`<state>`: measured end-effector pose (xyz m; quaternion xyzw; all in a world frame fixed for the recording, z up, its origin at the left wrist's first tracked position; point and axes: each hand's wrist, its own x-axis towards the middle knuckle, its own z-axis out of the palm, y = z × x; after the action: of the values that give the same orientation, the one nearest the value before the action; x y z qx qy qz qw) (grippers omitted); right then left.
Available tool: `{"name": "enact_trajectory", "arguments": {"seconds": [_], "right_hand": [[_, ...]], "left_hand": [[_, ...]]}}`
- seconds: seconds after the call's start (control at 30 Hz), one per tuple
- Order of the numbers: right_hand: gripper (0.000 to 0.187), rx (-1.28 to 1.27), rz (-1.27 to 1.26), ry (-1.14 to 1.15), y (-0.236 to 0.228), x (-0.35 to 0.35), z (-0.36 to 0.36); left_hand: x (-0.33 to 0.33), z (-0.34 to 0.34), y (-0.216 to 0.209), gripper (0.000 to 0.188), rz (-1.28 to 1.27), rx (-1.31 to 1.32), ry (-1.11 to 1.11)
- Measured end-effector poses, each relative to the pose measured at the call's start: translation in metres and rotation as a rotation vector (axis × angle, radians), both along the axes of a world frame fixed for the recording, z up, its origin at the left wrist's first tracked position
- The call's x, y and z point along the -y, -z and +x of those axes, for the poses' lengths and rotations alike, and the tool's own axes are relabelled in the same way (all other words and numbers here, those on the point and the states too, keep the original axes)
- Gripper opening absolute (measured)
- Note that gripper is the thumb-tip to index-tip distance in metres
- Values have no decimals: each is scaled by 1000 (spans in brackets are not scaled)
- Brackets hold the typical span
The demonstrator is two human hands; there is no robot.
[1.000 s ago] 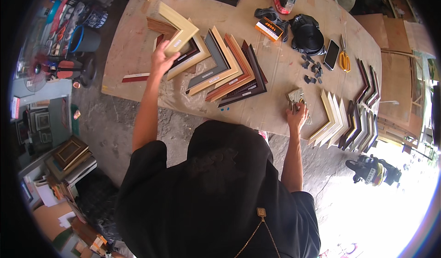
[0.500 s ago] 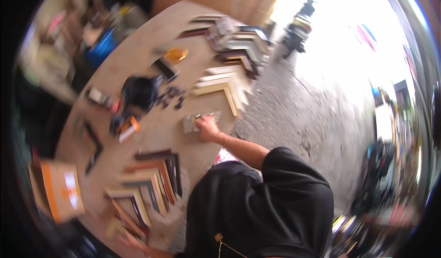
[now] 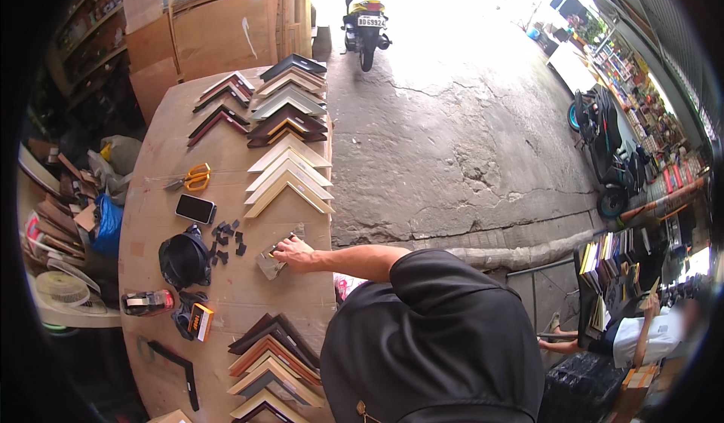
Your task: The person organizes various L-shaped picture frame samples on a wooden table and uses a hand tool to secure small metal fasteners or brackets onto the corner of a light-colored frame sample.
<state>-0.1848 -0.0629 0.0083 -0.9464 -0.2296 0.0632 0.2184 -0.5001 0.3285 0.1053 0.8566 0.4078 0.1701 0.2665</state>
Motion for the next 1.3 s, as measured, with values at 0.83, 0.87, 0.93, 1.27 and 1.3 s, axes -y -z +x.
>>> {"name": "enact_trajectory", "arguments": {"seconds": [0.83,0.87,0.93,1.27,1.3], "right_hand": [[74,-541,627,-392,-192,-15,-65],[72,-381,647,-259,-182,-10,-75],[72,-346,679,-145,-171,-7,-72],[57,-495,506,402,-84,59,-66],[56,-533,525,418,-73,60,-68]], "left_hand": [[128,193,-146,50,-570,-181,1241],[136,203,-131,50,-651,-220,1262],[138,211,-113,52,-626,-274,1216],[106,189,-11,59,-66,-43,661],[107,178,3,63,46,-78,693]]}}
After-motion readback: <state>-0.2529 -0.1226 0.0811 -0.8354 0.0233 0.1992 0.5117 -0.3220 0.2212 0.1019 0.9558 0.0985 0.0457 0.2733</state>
